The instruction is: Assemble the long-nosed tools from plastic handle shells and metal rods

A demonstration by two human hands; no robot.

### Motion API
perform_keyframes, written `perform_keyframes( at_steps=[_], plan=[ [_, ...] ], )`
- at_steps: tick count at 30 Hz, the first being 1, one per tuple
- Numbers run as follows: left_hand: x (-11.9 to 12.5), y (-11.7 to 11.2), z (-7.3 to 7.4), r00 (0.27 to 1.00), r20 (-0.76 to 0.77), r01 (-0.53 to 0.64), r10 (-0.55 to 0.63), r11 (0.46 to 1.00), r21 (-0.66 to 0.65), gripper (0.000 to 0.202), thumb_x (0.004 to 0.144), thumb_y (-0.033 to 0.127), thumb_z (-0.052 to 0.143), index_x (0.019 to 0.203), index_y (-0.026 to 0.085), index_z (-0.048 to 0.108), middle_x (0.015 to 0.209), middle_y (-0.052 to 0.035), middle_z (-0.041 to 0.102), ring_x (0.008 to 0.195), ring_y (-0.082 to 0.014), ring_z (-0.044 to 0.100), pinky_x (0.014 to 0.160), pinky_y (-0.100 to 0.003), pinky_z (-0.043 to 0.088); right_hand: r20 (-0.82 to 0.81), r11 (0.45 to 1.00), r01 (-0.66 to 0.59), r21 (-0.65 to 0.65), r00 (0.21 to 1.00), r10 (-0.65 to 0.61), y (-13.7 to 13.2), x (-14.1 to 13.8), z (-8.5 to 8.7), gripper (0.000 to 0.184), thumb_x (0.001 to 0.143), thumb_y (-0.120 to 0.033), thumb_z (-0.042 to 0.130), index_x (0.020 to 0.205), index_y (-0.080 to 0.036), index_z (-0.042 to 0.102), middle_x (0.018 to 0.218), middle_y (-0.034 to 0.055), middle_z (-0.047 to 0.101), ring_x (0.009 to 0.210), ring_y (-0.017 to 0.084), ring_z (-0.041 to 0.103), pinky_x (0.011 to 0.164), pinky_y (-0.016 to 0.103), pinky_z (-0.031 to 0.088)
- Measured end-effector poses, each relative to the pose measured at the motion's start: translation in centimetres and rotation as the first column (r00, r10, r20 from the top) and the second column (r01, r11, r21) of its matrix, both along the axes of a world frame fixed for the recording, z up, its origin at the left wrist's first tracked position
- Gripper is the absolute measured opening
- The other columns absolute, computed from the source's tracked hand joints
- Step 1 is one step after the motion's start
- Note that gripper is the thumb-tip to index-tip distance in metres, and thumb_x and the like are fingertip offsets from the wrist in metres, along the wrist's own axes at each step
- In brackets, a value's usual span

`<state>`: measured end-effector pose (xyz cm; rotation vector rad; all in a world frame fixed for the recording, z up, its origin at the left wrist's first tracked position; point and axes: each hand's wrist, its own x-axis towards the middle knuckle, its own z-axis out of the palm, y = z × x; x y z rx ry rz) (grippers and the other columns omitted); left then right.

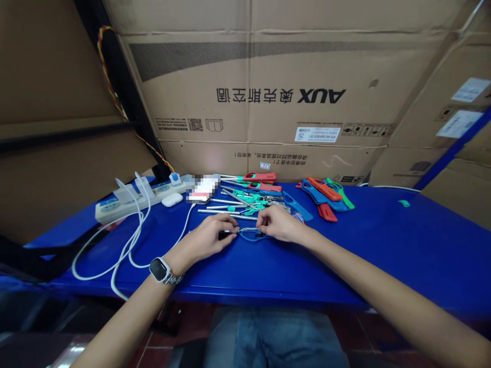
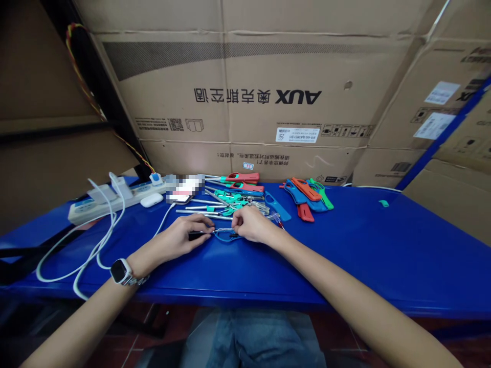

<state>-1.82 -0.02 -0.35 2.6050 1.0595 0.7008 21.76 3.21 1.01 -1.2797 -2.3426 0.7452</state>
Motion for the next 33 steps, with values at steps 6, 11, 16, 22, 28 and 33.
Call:
perform_keyframes(
  at_steps=[6,11,16,22,28,33],
  plan=[
    [0.3,0.0,0.4,0.999,-0.041,-0.033,0.033,0.999,-0.005,0.015,0.096,0.028,0.056,0.097,0.018,0.067,0.094,-0.0057,0.067,0.088,-0.0190,0.064,0.081,-0.030,0.050,0.003,1.000,0.016,0.006,1.000,-0.016,-0.2,0.0,0.0,0.013,0.069,-0.003,0.061,0.069,-0.014,0.068,0.063,-0.0006,0.065,0.057,0.010,0.056,0.054,0.019,0.037],
    [1.5,0.2,0.6,0.992,-0.122,0.053,-0.042,0.994,0.091,0.026,0.101,0.028,0.046,0.116,0.020,0.066,0.108,-0.0087,0.065,0.097,-0.0201,0.063,0.086,-0.031,0.050,-0.008,1.000,0.017,0.001,1.000,-0.017,-0.3,0.2,0.1,0.015,0.070,-0.004,0.060,0.071,-0.015,0.069,0.065,-0.0003,0.067,0.059,0.011,0.058,0.054,0.019,0.038],
    [2.1,0.2,0.4,0.965,-0.257,0.104,-0.053,0.977,0.189,0.032,0.102,0.023,0.039,0.108,0.018,0.070,0.102,-0.0101,0.064,0.092,-0.0204,0.061,0.083,-0.033,0.051,0.003,0.996,-0.014,0.089,1.000,0.013,-0.7,0.3,0.0,0.013,0.073,-0.006,0.061,0.071,-0.016,0.070,0.070,0.0015,0.069,0.063,0.012,0.059,0.059,0.021,0.040],
    [1.7,-0.7,0.6,0.936,-0.350,0.122,-0.042,0.970,0.211,0.032,0.098,0.018,0.042,0.118,0.017,0.067,0.112,-0.0117,0.062,0.102,-0.0245,0.059,0.094,-0.040,0.049,0.124,0.964,-0.093,0.249,0.990,0.063,-1.9,0.9,0.4,0.013,0.083,-0.015,0.060,0.081,-0.016,0.073,0.086,0.0064,0.067,0.075,0.016,0.060,0.070,0.026,0.043],
    [1.7,-1.2,0.7,0.956,-0.291,0.100,-0.040,0.975,0.197,0.036,0.101,0.036,0.044,0.123,0.018,0.066,0.112,-0.0113,0.063,0.105,-0.0247,0.059,0.098,-0.041,0.047,0.229,0.937,-0.255,0.237,0.952,0.201,-3.5,2.0,0.9,0.031,0.097,-0.035,0.049,0.100,-0.017,0.074,0.108,0.0108,0.061,0.092,0.020,0.062,0.087,0.032,0.045],
    [1.8,-1.1,1.0,0.976,-0.215,0.060,-0.022,0.984,0.169,0.033,0.101,0.034,0.044,0.118,0.019,0.068,0.112,-0.0097,0.065,0.103,-0.0233,0.060,0.095,-0.038,0.048,0.193,0.951,-0.232,0.207,0.962,0.193,-3.7,2.3,1.1,0.036,0.098,-0.041,0.048,0.109,-0.018,0.073,0.112,0.0101,0.058,0.096,0.021,0.062,0.091,0.034,0.046]
  ],
)
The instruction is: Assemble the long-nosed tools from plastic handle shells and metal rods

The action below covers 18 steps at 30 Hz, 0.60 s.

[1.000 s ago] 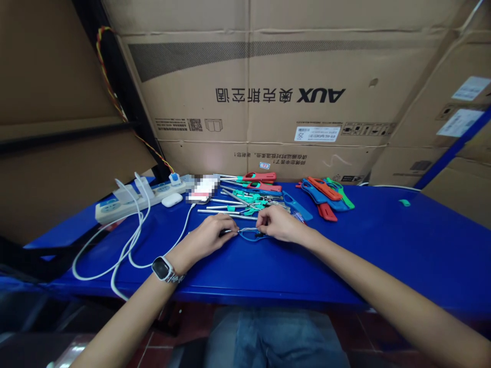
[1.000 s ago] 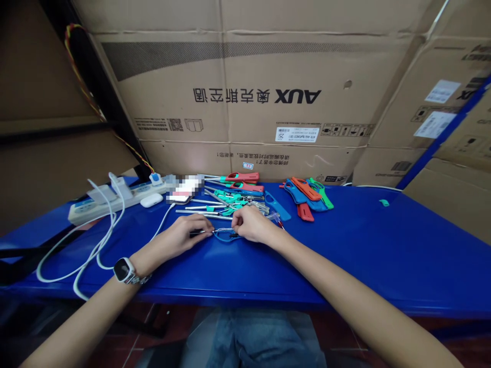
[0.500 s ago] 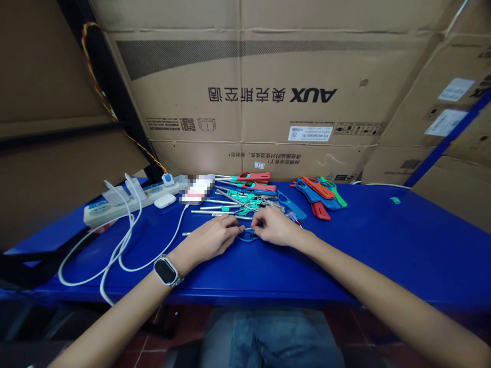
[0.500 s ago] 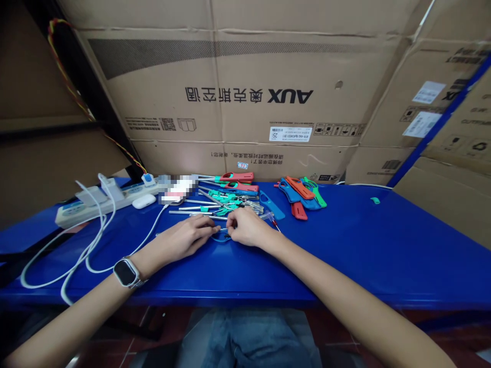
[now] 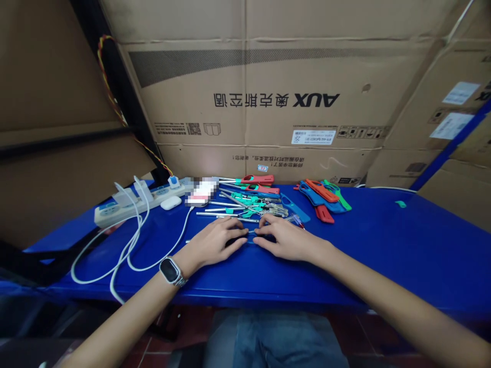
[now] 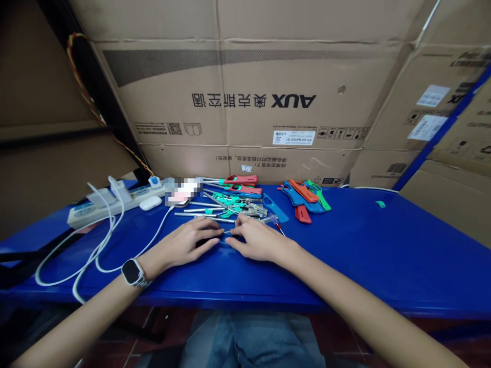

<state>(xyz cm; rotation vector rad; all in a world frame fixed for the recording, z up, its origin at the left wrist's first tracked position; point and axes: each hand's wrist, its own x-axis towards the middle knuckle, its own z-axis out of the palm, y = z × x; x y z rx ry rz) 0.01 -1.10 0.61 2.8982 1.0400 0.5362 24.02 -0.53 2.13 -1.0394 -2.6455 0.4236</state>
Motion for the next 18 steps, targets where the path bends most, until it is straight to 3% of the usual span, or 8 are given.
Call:
perform_keyframes(
  at_steps=[4,8,12,18],
  plan=[
    [0.3,1.8,1.2,0.990,0.129,-0.059,0.058,0.998,0.005,0.025,0.099,0.025,0.046,0.111,0.018,0.067,0.110,-0.0097,0.064,0.103,-0.0227,0.060,0.092,-0.036,0.048,-0.040,0.998,0.029,0.057,0.999,-0.027,1.6,-0.4,0.7,0.030,0.097,-0.027,0.050,0.120,-0.019,0.067,0.112,0.0100,0.058,0.099,0.020,0.061,0.092,0.032,0.045],
    [1.4,5.1,2.1,0.988,0.060,-0.139,0.140,0.990,-0.020,0.015,0.092,0.020,0.057,0.102,0.017,0.069,0.100,-0.0087,0.066,0.093,-0.0228,0.063,0.083,-0.033,0.048,0.037,0.980,0.112,0.164,0.992,-0.120,4.2,-1.5,1.5,0.027,0.093,-0.016,0.049,0.112,-0.016,0.068,0.108,0.0099,0.062,0.094,0.020,0.062,0.081,0.029,0.045],
    [2.4,7.3,1.4,0.984,0.025,-0.175,0.178,0.978,-0.113,0.004,0.081,0.012,0.065,0.081,0.016,0.068,0.079,-0.0059,0.068,0.074,-0.0208,0.063,0.067,-0.028,0.044,0.221,0.962,0.129,0.243,0.958,-0.184,6.0,-2.7,1.3,0.021,0.090,-0.024,0.056,0.105,-0.019,0.069,0.111,0.0110,0.062,0.092,0.024,0.063,0.068,0.028,0.042],
    [1.9,7.2,0.4,0.981,0.137,-0.114,0.137,0.980,-0.165,0.016,0.082,0.007,0.056,0.086,0.016,0.070,0.080,-0.0048,0.071,0.072,-0.0175,0.063,0.067,-0.026,0.044,0.208,0.936,0.114,0.332,0.960,-0.191,6.6,-3.1,0.2,0.017,0.086,-0.020,0.057,0.098,-0.018,0.069,0.108,0.0102,0.063,0.096,0.023,0.061,0.063,0.027,0.039]
  ],
)
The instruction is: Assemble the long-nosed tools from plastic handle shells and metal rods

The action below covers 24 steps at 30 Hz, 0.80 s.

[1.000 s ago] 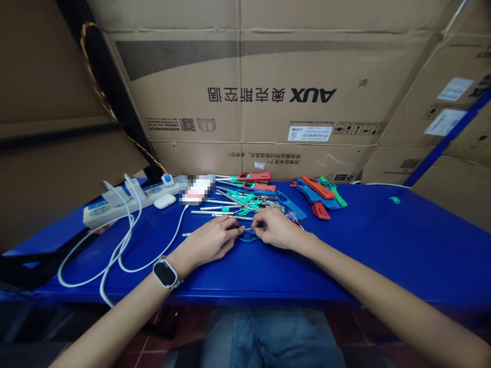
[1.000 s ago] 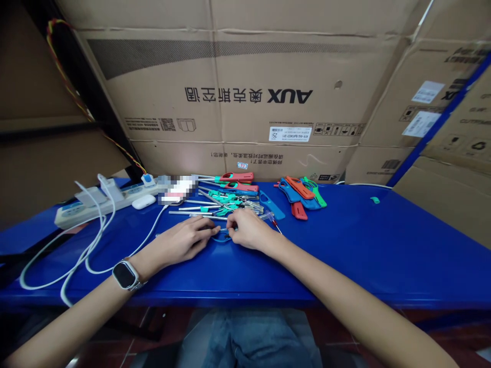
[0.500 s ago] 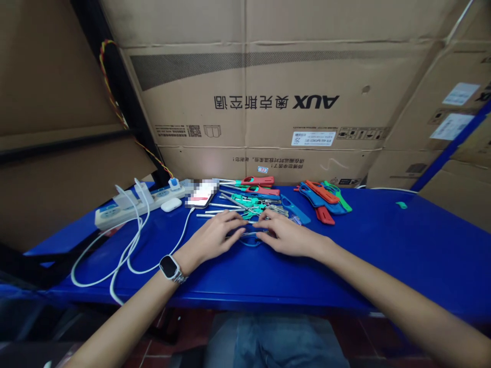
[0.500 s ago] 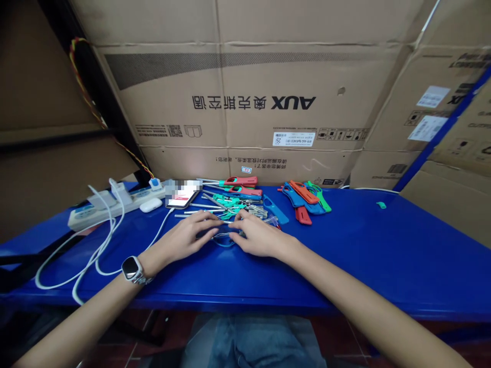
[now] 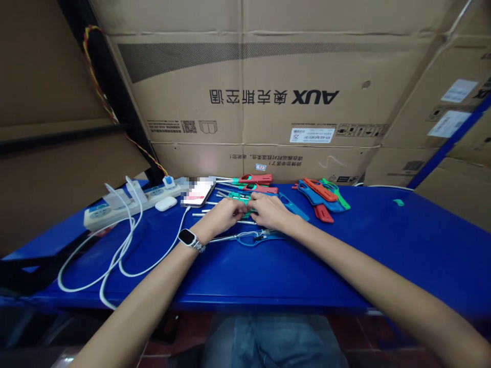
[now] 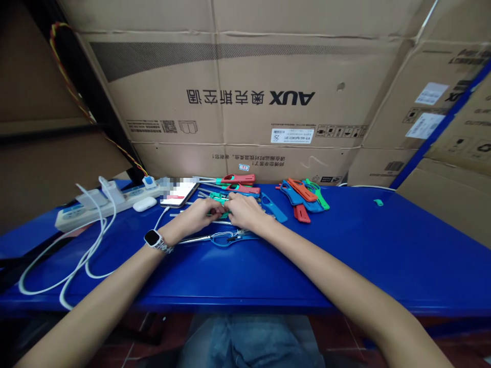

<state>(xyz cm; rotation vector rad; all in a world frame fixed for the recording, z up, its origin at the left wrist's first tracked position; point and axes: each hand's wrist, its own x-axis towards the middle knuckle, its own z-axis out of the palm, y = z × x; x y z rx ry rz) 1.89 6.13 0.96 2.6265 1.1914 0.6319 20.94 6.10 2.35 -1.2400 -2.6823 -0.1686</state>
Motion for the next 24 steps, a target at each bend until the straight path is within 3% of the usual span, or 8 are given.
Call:
perform_keyframes(
  at_steps=[6,10,14,17,22,24],
  plan=[
    [-1.2,-1.1,1.1,0.951,0.310,0.061,-0.007,0.985,-0.163,0.018,0.089,0.028,0.058,0.096,0.016,0.071,0.089,-0.0044,0.071,0.079,-0.0185,0.062,0.073,-0.030,0.047,-0.228,0.998,-0.058,0.028,0.972,0.063,-1.4,1.2,0.3,0.014,0.088,-0.026,0.059,0.095,-0.021,0.071,0.101,0.0051,0.069,0.093,0.020,0.062,0.063,0.026,0.037],
    [-1.1,-1.9,1.6,0.913,0.407,0.133,-0.039,0.970,-0.205,0.021,0.091,0.032,0.059,0.097,0.016,0.070,0.090,-0.0049,0.071,0.080,-0.0176,0.062,0.073,-0.030,0.048,-0.505,0.984,-0.105,-0.141,0.863,0.019,-2.9,2.1,0.3,0.012,0.086,-0.020,0.059,0.087,-0.019,0.071,0.084,0.0015,0.073,0.072,0.014,0.062,0.065,0.025,0.041],
    [-0.5,-3.1,1.7,0.927,0.357,0.134,-0.116,0.991,-0.027,0.018,0.092,0.030,0.060,0.099,0.017,0.070,0.095,-0.0062,0.071,0.087,-0.0187,0.063,0.081,-0.033,0.050,-0.725,0.884,-0.251,-0.393,0.676,-0.130,-3.4,2.6,-0.5,0.016,0.086,-0.025,0.060,0.078,-0.016,0.070,0.076,0.0027,0.073,0.067,0.013,0.062,0.064,0.024,0.045],
    [-0.1,-3.6,1.7,0.943,0.233,0.202,-0.239,0.964,0.171,0.015,0.092,0.026,0.062,0.102,0.019,0.071,0.099,-0.0067,0.068,0.094,-0.0194,0.063,0.086,-0.034,0.050,-0.765,0.812,-0.333,-0.479,0.612,-0.201,-3.2,2.8,-1.1,0.019,0.085,-0.031,0.062,0.081,-0.015,0.070,0.075,0.0033,0.073,0.061,0.012,0.059,0.058,0.023,0.044],
    [-0.2,-4.0,1.4,0.956,0.067,0.255,-0.287,0.918,0.302,0.020,0.097,0.020,0.054,0.108,0.021,0.071,0.095,-0.0068,0.065,0.090,-0.0189,0.060,0.078,-0.031,0.050,-0.739,0.754,-0.362,-0.548,0.631,-0.234,-3.2,2.9,-1.2,0.022,0.086,-0.033,0.060,0.084,-0.014,0.069,0.075,0.0028,0.072,0.047,0.008,0.046,0.047,0.022,0.036],
    [-0.4,-4.3,1.4,0.961,0.048,0.248,-0.271,0.927,0.282,0.020,0.097,0.020,0.053,0.108,0.020,0.071,0.093,-0.0065,0.064,0.088,-0.0187,0.059,0.076,-0.030,0.049,-0.715,0.800,-0.329,-0.502,0.678,-0.170,-3.6,3.1,-0.9,0.019,0.088,-0.028,0.057,0.082,-0.015,0.069,0.073,0.0019,0.071,0.053,0.009,0.051,0.052,0.023,0.039]
  ],
)
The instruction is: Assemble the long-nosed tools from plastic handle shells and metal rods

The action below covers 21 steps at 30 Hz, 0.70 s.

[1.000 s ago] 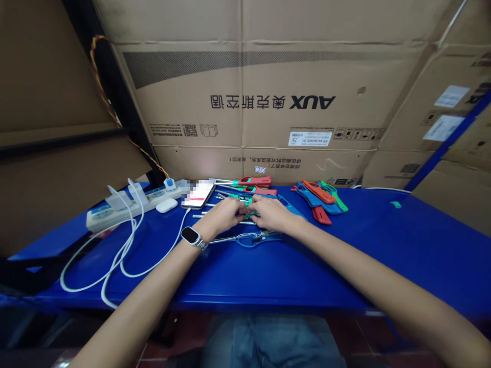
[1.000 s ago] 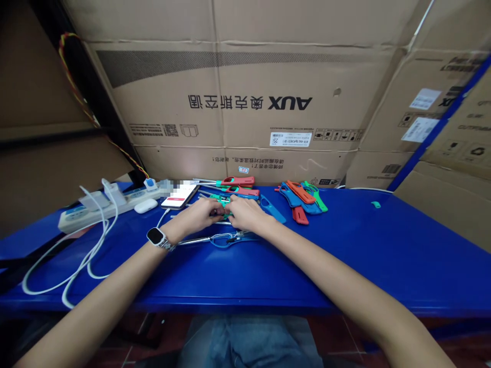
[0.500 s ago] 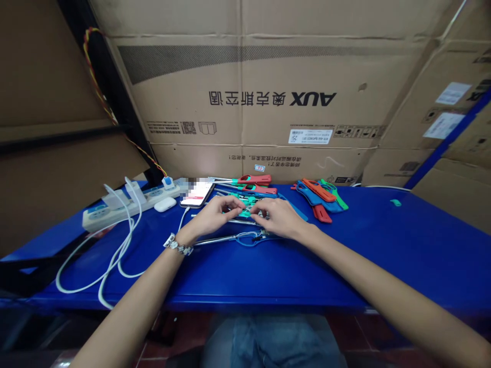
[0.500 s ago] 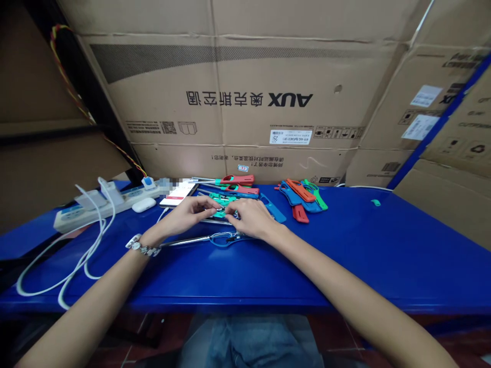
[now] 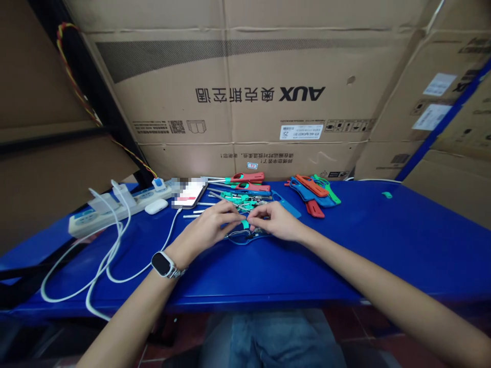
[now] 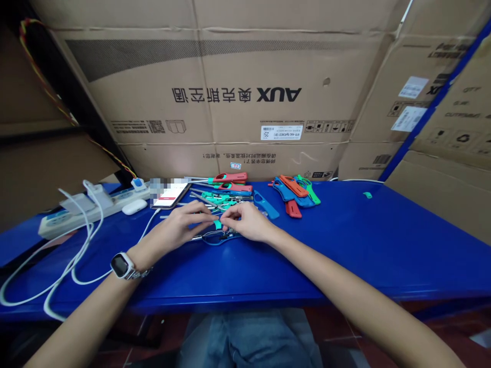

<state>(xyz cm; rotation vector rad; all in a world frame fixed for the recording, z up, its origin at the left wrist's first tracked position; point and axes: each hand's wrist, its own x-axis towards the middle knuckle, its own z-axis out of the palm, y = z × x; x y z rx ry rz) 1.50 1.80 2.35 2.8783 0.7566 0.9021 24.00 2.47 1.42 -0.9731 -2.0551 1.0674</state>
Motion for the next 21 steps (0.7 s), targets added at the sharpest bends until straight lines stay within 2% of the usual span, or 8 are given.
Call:
perform_keyframes(
  at_steps=[2,4,6,9,14,21],
  plan=[
    [-0.2,-0.4,-0.1,0.999,-0.017,-0.037,0.036,0.998,-0.055,0.018,0.097,0.021,0.055,0.105,0.019,0.071,0.089,-0.0056,0.063,0.087,-0.0188,0.058,0.075,-0.030,0.048,0.107,0.976,0.020,0.217,0.993,-0.044,-0.5,0.3,0.2,0.017,0.088,-0.021,0.056,0.079,-0.016,0.069,0.072,0.0015,0.070,0.063,0.012,0.056,0.063,0.025,0.042],
    [-0.4,-0.7,-0.2,0.996,-0.044,-0.079,0.074,0.989,-0.128,0.015,0.095,0.022,0.058,0.100,0.018,0.071,0.086,-0.0044,0.062,0.085,-0.0187,0.057,0.076,-0.030,0.046,0.221,0.894,-0.020,0.447,0.971,-0.089,-1.0,0.8,0.3,0.015,0.087,-0.016,0.057,0.079,-0.017,0.070,0.074,0.0019,0.068,0.072,0.015,0.058,0.075,0.030,0.043],
    [-0.6,-1.0,-0.4,0.993,-0.076,-0.106,0.093,0.977,-0.187,0.013,0.094,0.023,0.060,0.094,0.018,0.071,0.084,-0.0034,0.062,0.084,-0.0185,0.056,0.077,-0.031,0.045,0.324,0.814,-0.118,0.569,0.942,-0.090,-1.5,1.3,0.2,0.013,0.085,-0.015,0.059,0.081,-0.017,0.071,0.078,0.0035,0.067,0.078,0.017,0.059,0.082,0.034,0.042],
    [-0.6,-1.1,-0.7,0.987,-0.120,-0.134,0.109,0.964,-0.228,0.012,0.093,0.022,0.059,0.092,0.019,0.071,0.084,-0.0034,0.061,0.083,-0.0190,0.055,0.076,-0.030,0.044,0.403,0.787,-0.202,0.582,0.913,-0.064,-1.9,1.9,-0.2,0.013,0.086,-0.016,0.060,0.086,-0.017,0.072,0.087,0.0058,0.066,0.080,0.017,0.059,0.078,0.032,0.042],
    [-0.5,-0.9,-1.0,0.980,-0.163,-0.147,0.112,0.964,-0.220,0.013,0.093,0.017,0.058,0.091,0.018,0.070,0.085,-0.0037,0.062,0.082,-0.0187,0.056,0.077,-0.031,0.044,0.402,0.815,-0.221,0.536,0.916,-0.016,-2.0,2.0,-0.7,0.012,0.084,-0.013,0.059,0.082,-0.016,0.071,0.087,0.0052,0.063,0.075,0.015,0.059,0.069,0.027,0.042],
    [0.2,-1.1,-1.5,0.982,-0.141,-0.160,0.125,0.948,-0.274,0.012,0.093,0.018,0.056,0.093,0.018,0.068,0.087,-0.0046,0.065,0.085,-0.0195,0.057,0.077,-0.032,0.045,0.379,0.841,-0.218,0.495,0.925,0.017,-2.1,1.9,-0.7,0.011,0.083,-0.011,0.059,0.079,-0.015,0.068,0.080,0.0029,0.061,0.069,0.013,0.055,0.063,0.025,0.039]
  ],
)
